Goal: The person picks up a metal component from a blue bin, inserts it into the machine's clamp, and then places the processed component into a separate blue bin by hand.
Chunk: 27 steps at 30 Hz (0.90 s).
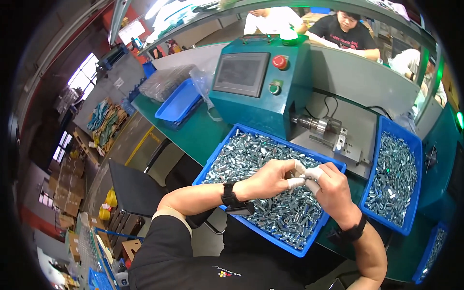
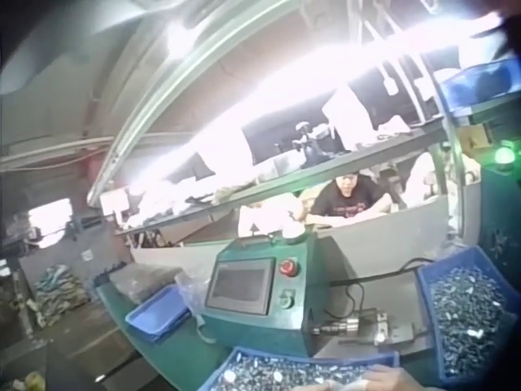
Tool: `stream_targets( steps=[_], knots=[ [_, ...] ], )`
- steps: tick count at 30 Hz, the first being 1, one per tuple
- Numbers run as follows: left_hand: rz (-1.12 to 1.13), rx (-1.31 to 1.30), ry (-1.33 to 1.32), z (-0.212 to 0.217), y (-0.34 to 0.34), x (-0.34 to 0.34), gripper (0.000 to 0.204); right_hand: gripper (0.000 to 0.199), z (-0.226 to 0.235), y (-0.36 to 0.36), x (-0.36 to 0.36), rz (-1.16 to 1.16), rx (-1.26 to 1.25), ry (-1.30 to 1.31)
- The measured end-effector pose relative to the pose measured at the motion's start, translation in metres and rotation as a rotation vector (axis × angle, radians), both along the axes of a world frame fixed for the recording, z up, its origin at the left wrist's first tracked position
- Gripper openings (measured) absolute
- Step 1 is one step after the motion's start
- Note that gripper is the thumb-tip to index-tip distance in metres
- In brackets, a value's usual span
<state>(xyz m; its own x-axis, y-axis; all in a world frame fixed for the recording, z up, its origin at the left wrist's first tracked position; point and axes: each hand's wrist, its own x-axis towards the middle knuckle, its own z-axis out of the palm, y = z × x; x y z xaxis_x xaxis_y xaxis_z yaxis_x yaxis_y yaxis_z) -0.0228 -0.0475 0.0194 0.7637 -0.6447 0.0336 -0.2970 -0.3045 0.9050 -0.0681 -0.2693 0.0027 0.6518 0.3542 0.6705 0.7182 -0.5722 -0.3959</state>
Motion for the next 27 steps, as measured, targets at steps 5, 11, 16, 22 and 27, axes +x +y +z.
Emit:
stream_targets(
  steps=[5,11,16,22,27],
  knots=[
    [-0.001,-0.075,0.066,-0.001,-0.005,0.002,0.018,0.027,0.009,-0.003,-0.002,-0.006,0.018,-0.011],
    [-0.008,-0.120,-0.046,-0.005,-0.009,-0.004,0.017,0.026,0.008,-0.010,-0.008,-0.002,0.021,0.072],
    [-0.017,-0.095,-0.056,-0.003,-0.014,-0.005,0.016,0.023,0.012,-0.018,-0.012,0.016,0.092,0.175],
    [-0.013,-0.128,-0.087,-0.013,-0.026,0.005,0.016,0.020,-0.001,-0.031,-0.011,-0.018,0.244,0.361],
    [0.016,-0.077,-0.168,-0.008,-0.027,0.014,0.014,0.016,-0.004,-0.033,0.000,0.074,0.456,0.551]
  ],
)
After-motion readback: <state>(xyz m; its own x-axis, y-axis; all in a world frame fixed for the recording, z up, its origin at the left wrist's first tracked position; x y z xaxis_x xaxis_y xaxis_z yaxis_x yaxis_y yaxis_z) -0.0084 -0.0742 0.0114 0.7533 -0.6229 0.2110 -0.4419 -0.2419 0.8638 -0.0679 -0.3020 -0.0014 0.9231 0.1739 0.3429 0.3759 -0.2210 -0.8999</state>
